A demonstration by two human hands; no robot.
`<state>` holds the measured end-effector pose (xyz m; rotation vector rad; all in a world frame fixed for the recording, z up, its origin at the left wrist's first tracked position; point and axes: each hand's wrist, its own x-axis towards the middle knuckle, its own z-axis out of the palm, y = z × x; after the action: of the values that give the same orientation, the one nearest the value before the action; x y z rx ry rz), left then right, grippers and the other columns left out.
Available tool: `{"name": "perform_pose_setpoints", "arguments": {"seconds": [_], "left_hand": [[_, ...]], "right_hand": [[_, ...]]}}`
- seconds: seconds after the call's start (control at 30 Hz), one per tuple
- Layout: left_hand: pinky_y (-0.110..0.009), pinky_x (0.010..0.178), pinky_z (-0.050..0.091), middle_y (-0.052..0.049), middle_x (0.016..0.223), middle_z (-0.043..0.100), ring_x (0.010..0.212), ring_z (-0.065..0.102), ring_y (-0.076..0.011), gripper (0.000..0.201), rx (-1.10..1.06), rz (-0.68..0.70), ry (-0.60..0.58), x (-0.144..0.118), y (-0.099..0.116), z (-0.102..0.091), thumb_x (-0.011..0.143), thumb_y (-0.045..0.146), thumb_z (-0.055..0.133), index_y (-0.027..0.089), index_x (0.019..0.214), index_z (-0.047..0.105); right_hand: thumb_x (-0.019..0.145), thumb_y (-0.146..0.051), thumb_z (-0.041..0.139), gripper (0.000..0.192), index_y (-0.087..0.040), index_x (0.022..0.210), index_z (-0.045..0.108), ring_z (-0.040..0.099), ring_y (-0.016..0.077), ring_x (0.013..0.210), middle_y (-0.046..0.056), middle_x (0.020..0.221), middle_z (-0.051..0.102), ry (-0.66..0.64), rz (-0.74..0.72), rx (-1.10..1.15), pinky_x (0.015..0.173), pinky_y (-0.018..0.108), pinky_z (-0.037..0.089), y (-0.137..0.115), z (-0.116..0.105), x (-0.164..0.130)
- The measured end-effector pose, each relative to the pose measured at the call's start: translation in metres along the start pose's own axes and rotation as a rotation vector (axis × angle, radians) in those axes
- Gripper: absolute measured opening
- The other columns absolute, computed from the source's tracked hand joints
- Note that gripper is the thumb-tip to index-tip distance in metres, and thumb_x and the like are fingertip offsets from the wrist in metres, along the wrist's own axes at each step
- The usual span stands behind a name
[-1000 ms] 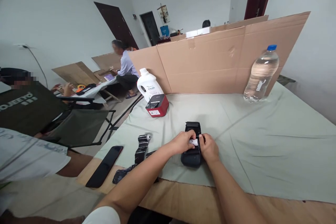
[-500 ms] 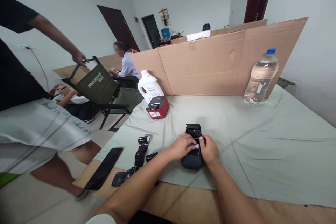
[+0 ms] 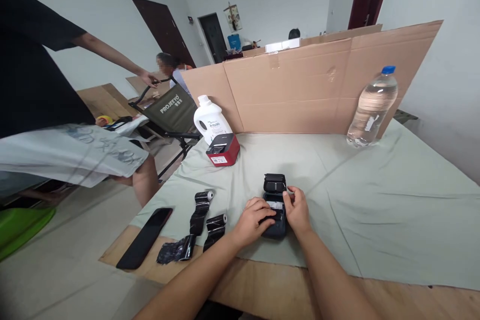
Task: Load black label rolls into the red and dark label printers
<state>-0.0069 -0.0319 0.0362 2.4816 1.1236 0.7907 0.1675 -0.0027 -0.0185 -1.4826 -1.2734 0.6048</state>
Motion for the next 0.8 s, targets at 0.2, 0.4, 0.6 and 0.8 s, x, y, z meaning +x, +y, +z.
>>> {"name": "perform_pose_setpoints", "arguments": {"seconds": [0.2, 0.4, 0.6, 0.8], "left_hand": [[-0.035, 0.083, 0.042, -0.005, 0.091, 0.067, 0.089, 0.056, -0.0199, 0.017, 0.029, -0.02, -0.004, 0.011, -0.002, 0.0, 0.091, 0.024, 0.051, 0.021, 0.099, 0.066], [-0.033, 0.082, 0.041, -0.004, 0.09, 0.066, 0.088, 0.056, -0.0195, 0.012, 0.022, -0.062, -0.067, 0.018, 0.001, -0.001, 0.09, 0.022, 0.051, 0.02, 0.095, 0.062], [-0.032, 0.083, 0.041, -0.003, 0.088, 0.067, 0.088, 0.057, -0.0194, 0.018, -0.086, -0.017, -0.142, 0.021, -0.005, -0.008, 0.073, 0.028, 0.075, 0.019, 0.086, 0.065], [-0.033, 0.082, 0.041, -0.003, 0.085, 0.067, 0.085, 0.057, -0.0182, 0.01, -0.046, -0.033, -0.106, 0.02, -0.005, -0.004, 0.086, 0.026, 0.061, 0.02, 0.084, 0.067]], "right_hand": [[0.087, -0.051, 0.044, 0.041, -0.016, 0.101, 0.061, 0.059, 0.0206, 0.079, 0.011, 0.095, 0.063, 0.027, -0.055, 0.021, 0.076, 0.038, 0.051, 0.0, -0.001, 0.0], [0.087, -0.052, 0.043, 0.044, -0.015, 0.103, 0.062, 0.061, 0.0211, 0.082, 0.012, 0.098, 0.064, 0.003, -0.025, 0.052, 0.076, 0.036, 0.052, -0.003, -0.002, 0.0], [0.09, -0.052, 0.039, 0.052, -0.014, 0.12, 0.057, 0.062, 0.0232, 0.097, 0.014, 0.112, 0.065, -0.067, -0.005, 0.078, 0.09, 0.041, 0.048, 0.002, 0.0, 0.001], [0.09, -0.056, 0.038, 0.057, -0.016, 0.126, 0.056, 0.054, 0.0254, 0.119, 0.015, 0.129, 0.059, -0.085, -0.022, 0.107, 0.104, 0.047, 0.04, 0.007, 0.001, 0.002]]}}
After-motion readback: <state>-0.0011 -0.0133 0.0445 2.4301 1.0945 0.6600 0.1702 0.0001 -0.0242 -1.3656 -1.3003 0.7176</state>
